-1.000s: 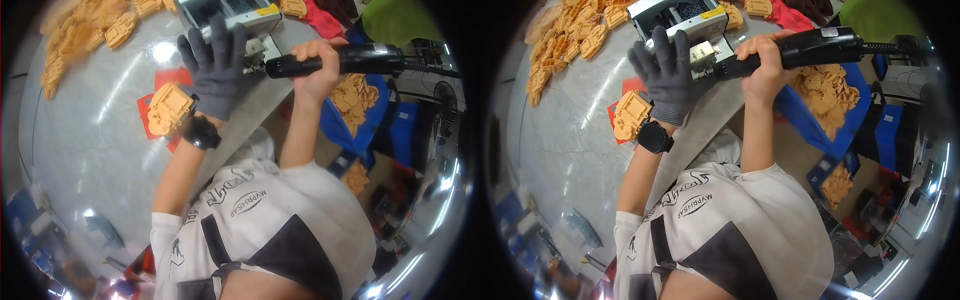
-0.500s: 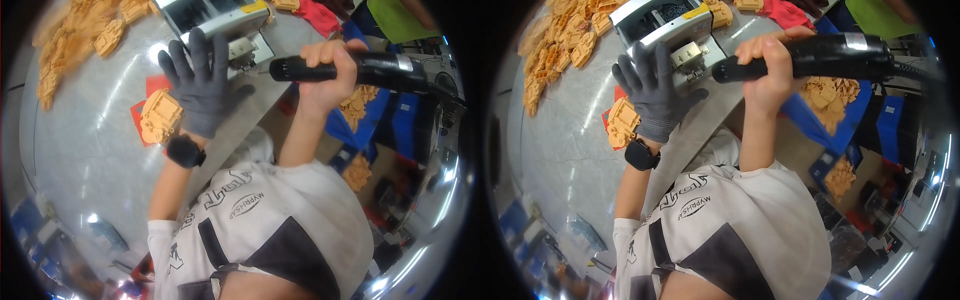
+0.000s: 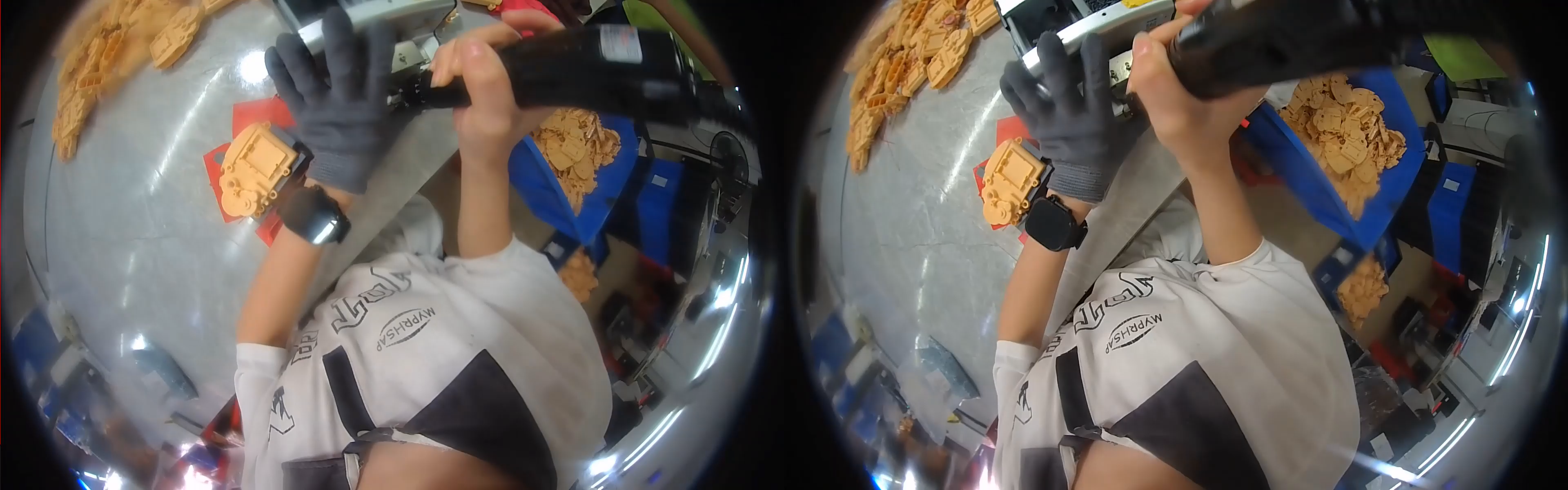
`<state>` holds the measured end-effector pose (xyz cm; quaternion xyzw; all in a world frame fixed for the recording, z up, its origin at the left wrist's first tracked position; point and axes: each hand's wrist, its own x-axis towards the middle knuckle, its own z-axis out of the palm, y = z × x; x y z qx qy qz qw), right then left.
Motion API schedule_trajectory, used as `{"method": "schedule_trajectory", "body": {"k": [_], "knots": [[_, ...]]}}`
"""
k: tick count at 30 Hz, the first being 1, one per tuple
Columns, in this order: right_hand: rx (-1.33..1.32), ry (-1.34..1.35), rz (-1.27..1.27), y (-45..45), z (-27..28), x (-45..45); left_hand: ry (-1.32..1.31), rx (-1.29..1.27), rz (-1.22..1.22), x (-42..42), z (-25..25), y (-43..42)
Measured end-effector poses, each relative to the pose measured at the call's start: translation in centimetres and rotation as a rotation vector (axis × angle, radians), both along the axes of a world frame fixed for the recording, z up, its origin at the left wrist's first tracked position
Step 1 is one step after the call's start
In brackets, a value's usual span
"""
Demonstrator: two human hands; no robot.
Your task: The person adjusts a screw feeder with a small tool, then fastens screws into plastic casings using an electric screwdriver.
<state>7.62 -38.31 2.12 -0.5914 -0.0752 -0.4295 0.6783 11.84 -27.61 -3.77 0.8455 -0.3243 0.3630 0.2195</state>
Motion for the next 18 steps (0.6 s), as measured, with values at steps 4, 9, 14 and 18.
{"method": "schedule_trajectory", "body": {"k": [4, 9, 14, 18], "knots": [[0.056, -0.531, 0.311, 1.5, 1.5, 4.3, -0.039, 0.033, -0.008, 0.2, 0.4, 0.4], [0.313, 0.137, 0.024, 2.1, 1.3, 0.6, 0.008, -0.002, -0.06, 0.1, 0.7, 0.6], [0.355, 0.138, 0.046, 2.2, 1.0, 0.7, -0.074, -0.035, -0.073, 0.7, 0.2, 0.8], [0.206, -0.211, 0.223, 0.7, -1.4, 3.2, -0.062, -0.027, -0.079, 1.0, 0.3, 1.1]]}}
